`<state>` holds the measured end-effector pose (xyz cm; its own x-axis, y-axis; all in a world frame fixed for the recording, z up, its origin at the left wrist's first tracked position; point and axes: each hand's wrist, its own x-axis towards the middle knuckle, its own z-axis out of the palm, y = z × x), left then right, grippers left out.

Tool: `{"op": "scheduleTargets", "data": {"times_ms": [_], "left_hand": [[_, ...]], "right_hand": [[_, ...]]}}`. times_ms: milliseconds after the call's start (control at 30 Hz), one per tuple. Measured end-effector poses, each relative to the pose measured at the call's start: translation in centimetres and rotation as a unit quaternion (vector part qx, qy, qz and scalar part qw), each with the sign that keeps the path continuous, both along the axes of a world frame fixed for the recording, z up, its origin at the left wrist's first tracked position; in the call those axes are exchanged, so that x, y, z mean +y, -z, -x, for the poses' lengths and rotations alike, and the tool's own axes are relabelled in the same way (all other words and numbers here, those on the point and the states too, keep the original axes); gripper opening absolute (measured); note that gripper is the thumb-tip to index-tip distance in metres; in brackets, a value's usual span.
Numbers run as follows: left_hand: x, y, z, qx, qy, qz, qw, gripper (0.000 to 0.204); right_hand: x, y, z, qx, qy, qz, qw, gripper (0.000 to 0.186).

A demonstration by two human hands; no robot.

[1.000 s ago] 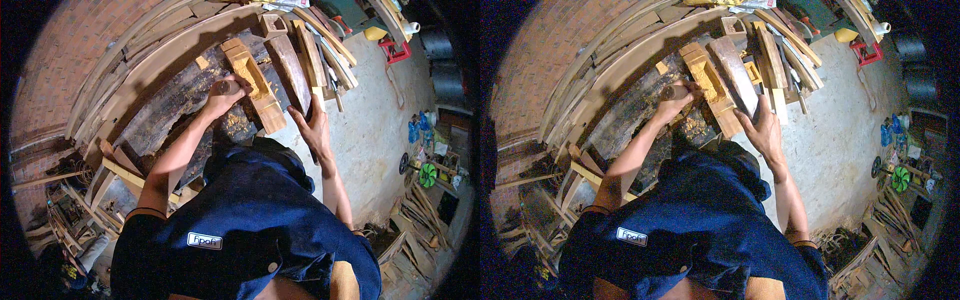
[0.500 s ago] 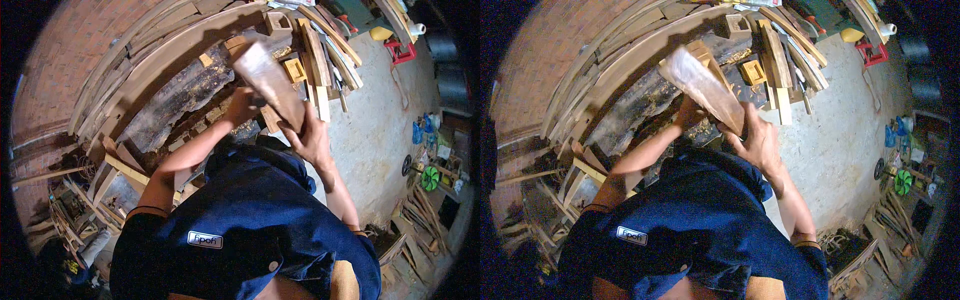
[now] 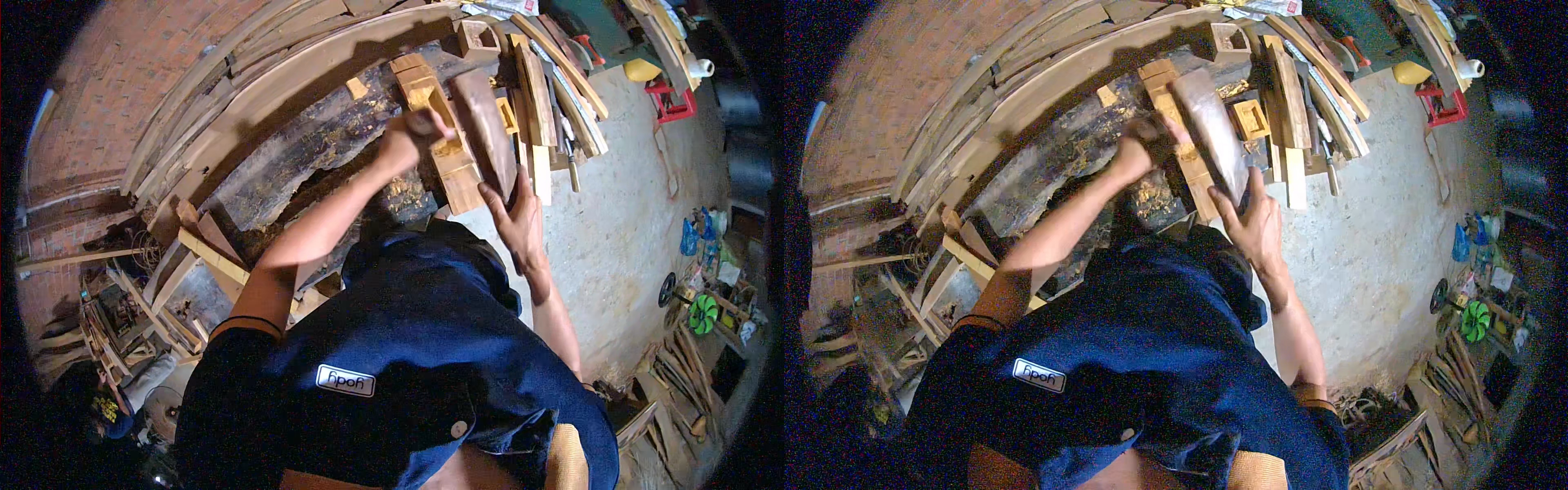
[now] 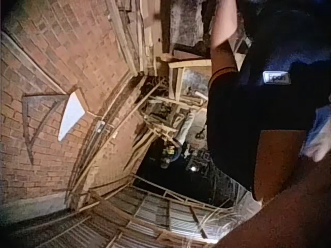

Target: Using a chisel and wooden mallet to carve out a mortise in a block of wood.

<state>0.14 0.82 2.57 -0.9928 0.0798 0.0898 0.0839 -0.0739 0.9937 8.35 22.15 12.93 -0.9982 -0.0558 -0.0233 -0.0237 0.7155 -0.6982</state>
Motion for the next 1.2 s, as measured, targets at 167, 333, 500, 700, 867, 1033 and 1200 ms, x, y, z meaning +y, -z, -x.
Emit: {"op": "scheduleTargets", "data": {"times_ms": [167, 333, 500, 700, 867, 1033, 1200], "left_hand": [[-3.0, -1.4, 3.4, -0.031, -0.035, 0.154, 0.987, 0.030], [-2.2, 0.0, 3.0, 0.024, -0.033, 0.097, 0.994, 0.033], [-1.2, 2.4, 2.1, -0.056, 0.040, 0.087, 0.994, 0.022], [0.1, -0.7, 0.3, 0.084, 0.104, 0.195, 0.972, 0.024], [2.0, 2.5, -2.0, 0.144, -0.023, 0.361, 0.921, 0.015], [1.3, 1.2, -3.5, 0.128, 0.100, 0.261, 0.951, 0.017], [0.1, 1.4, -2.8, 0.180, 0.092, 0.234, 0.951, 0.018]], "right_hand": [[1.6, -0.2, 0.6, -0.044, 0.034, 0.008, 0.998, 0.050], [1.4, -0.9, 0.2, -0.092, 0.061, 0.015, 0.994, 0.050], [1.0, -1.0, 0.4, -0.073, 0.041, 0.002, 0.996, 0.051], [-1.0, -5.2, 0.9, 0.080, -0.004, 0.092, 0.992, 0.053], [-0.3, -1.4, 0.3, -0.062, -0.100, -0.095, 0.989, 0.052], [0.5, -0.5, -1.3, 0.024, -0.053, 0.014, 0.998, 0.054], [-0.3, -0.1, -0.1, -0.144, -0.050, -0.031, 0.988, 0.057]]}}
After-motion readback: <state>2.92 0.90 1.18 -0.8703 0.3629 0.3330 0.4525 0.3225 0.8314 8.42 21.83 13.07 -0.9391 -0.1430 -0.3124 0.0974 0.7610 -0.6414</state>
